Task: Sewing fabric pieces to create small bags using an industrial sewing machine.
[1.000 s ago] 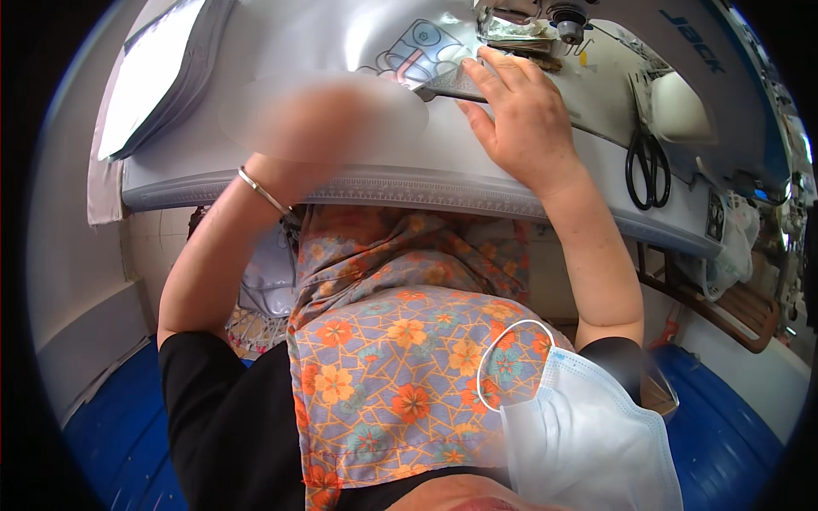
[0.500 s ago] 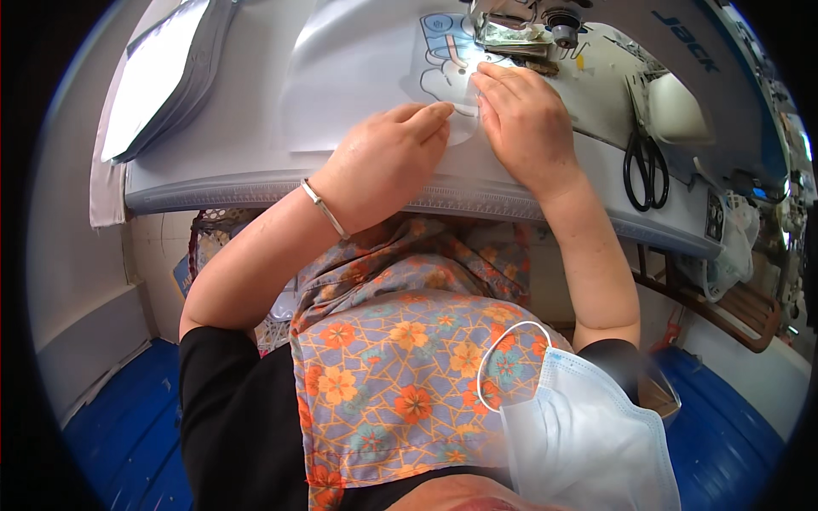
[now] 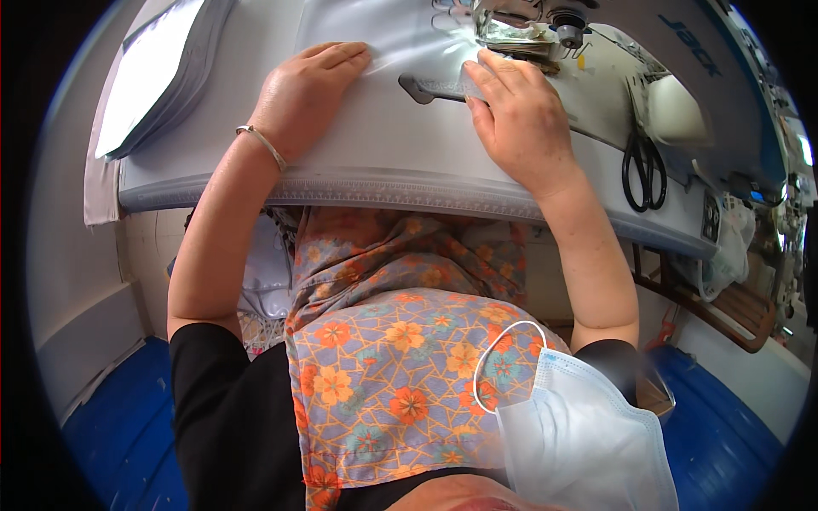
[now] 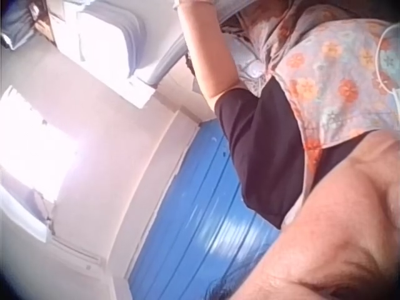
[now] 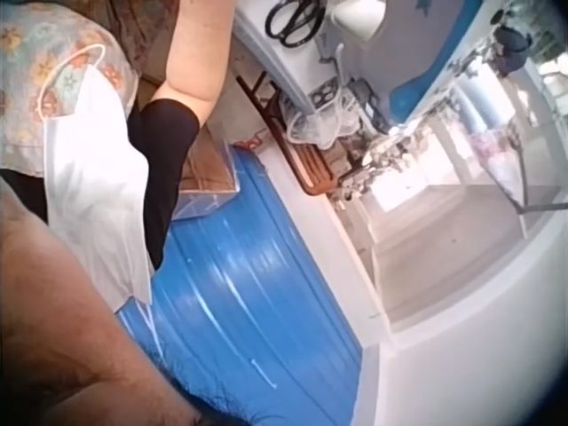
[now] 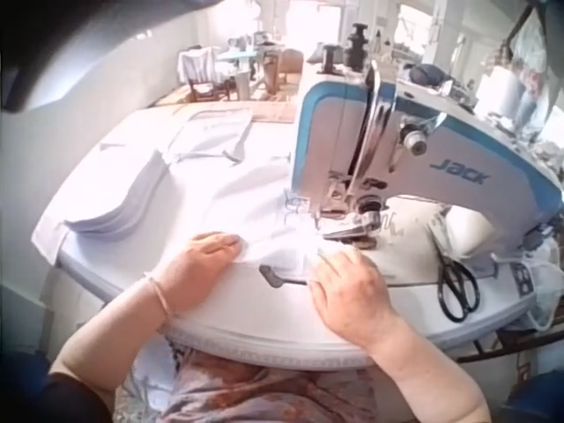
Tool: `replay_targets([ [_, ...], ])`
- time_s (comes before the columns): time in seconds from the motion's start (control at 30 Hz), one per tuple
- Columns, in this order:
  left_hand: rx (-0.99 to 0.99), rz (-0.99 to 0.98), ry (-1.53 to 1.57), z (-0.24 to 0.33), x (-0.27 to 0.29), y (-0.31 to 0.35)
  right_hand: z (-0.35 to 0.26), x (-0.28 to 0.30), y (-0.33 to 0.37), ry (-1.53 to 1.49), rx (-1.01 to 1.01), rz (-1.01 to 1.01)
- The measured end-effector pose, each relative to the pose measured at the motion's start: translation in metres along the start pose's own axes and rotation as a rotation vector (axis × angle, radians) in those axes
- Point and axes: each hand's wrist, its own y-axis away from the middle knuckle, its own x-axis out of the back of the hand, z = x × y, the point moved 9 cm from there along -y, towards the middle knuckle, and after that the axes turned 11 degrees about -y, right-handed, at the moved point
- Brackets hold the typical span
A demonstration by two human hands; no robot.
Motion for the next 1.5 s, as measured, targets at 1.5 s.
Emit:
replay_targets([
  [1.5, -0.044, 0.083, 0.039, -0.019, -0.023, -0.041, 0.002, 0.002, 0.000, -0.007, -0.004, 0.008],
])
